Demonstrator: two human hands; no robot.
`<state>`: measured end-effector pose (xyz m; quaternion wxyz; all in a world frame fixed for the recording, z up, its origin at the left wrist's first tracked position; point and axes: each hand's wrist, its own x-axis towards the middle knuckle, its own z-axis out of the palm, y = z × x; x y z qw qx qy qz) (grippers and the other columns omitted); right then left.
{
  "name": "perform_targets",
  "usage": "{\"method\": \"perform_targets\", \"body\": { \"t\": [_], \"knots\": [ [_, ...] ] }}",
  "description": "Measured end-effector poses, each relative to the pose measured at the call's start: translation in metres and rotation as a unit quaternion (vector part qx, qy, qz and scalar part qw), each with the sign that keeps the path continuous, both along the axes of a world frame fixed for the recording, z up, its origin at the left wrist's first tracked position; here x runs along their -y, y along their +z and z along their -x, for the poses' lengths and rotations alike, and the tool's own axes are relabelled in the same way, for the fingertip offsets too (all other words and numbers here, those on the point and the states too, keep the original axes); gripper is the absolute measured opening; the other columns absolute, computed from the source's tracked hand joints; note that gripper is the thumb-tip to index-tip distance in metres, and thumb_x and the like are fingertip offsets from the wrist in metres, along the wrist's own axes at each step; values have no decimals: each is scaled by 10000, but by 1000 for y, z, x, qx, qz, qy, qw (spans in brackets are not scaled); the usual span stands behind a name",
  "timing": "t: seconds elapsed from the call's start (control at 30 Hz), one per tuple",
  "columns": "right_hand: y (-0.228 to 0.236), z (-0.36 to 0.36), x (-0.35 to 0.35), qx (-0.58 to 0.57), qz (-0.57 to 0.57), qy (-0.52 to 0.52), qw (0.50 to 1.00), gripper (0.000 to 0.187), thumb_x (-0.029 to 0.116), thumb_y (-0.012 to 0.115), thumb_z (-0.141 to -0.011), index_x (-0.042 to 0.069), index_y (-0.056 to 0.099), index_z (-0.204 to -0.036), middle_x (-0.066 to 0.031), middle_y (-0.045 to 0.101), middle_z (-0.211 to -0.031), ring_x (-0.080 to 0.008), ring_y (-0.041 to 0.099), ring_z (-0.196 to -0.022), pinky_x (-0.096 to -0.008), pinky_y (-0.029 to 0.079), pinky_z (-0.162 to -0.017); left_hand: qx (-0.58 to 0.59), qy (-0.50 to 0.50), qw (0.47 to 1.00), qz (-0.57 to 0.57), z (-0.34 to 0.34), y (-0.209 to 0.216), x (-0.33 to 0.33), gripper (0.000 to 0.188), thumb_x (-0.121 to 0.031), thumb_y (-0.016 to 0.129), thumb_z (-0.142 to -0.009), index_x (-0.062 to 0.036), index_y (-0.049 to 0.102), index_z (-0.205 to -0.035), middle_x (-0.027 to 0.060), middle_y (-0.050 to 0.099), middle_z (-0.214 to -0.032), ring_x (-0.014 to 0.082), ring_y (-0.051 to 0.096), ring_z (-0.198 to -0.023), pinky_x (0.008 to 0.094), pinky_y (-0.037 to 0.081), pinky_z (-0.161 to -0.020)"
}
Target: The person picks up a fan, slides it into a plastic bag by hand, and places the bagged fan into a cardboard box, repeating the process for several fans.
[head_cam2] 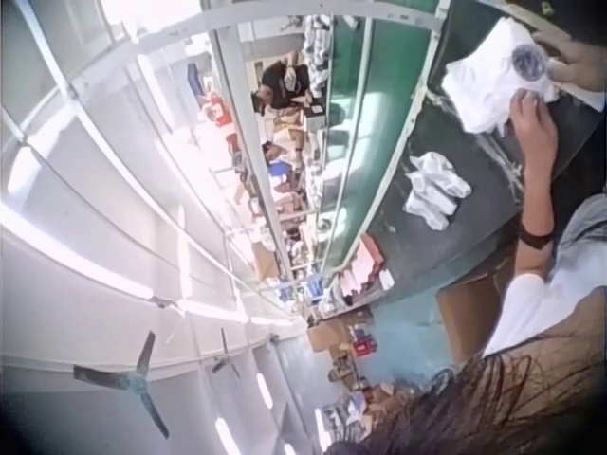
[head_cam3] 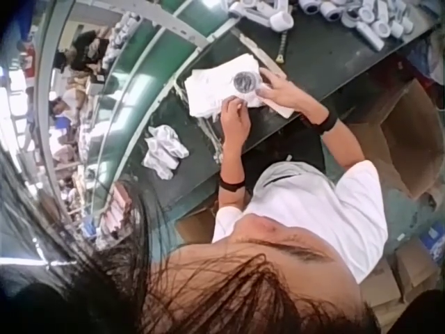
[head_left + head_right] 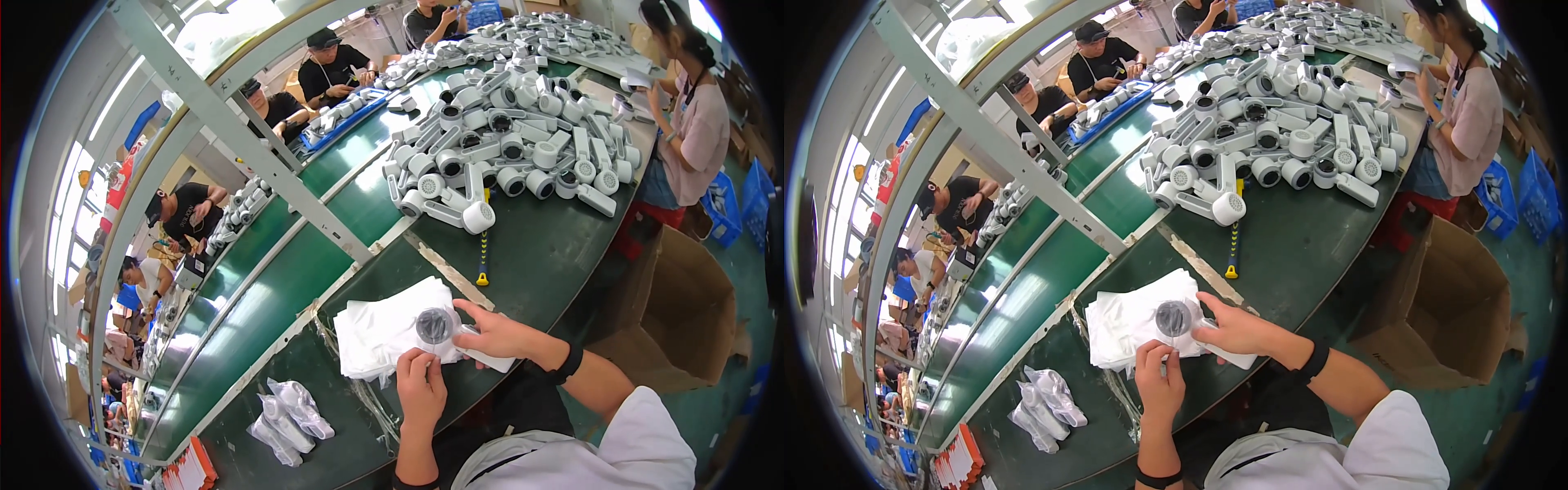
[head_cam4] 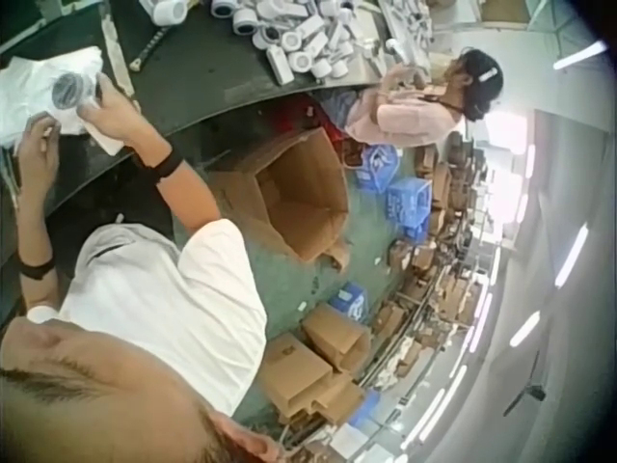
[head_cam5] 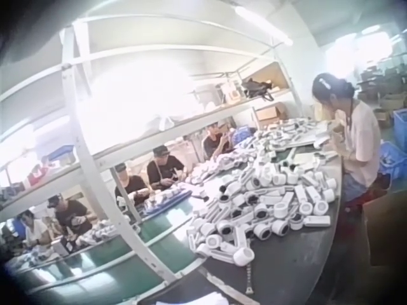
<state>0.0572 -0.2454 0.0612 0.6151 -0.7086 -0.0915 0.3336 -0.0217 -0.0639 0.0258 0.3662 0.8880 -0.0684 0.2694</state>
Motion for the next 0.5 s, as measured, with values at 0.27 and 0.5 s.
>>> {"method": "perform_targets", "body": {
  "t": [0.27,0.5],
  "knots": [
    [-25,4,-5,-146,-139,-21,979,552,186,598,-938,30,333,-1396,-131,653,-947,-197,663,-687,-324,552,-564,15,-112,993,39,1,-5,14,109,43,623,-852,5,569,-938,176,618,-917,354,610,-857,379,500,-764],
    [-22,13,-1,-201,-301,-26,932,474,108,626,-931,-3,403,-1334,-124,637,-1099,-196,664,-939,-340,582,-706,11,-29,986,167,6,-16,11,56,-54,575,-954,-3,555,-963,148,634,-997,223,608,-854,312,486,-781]
  ]
}}
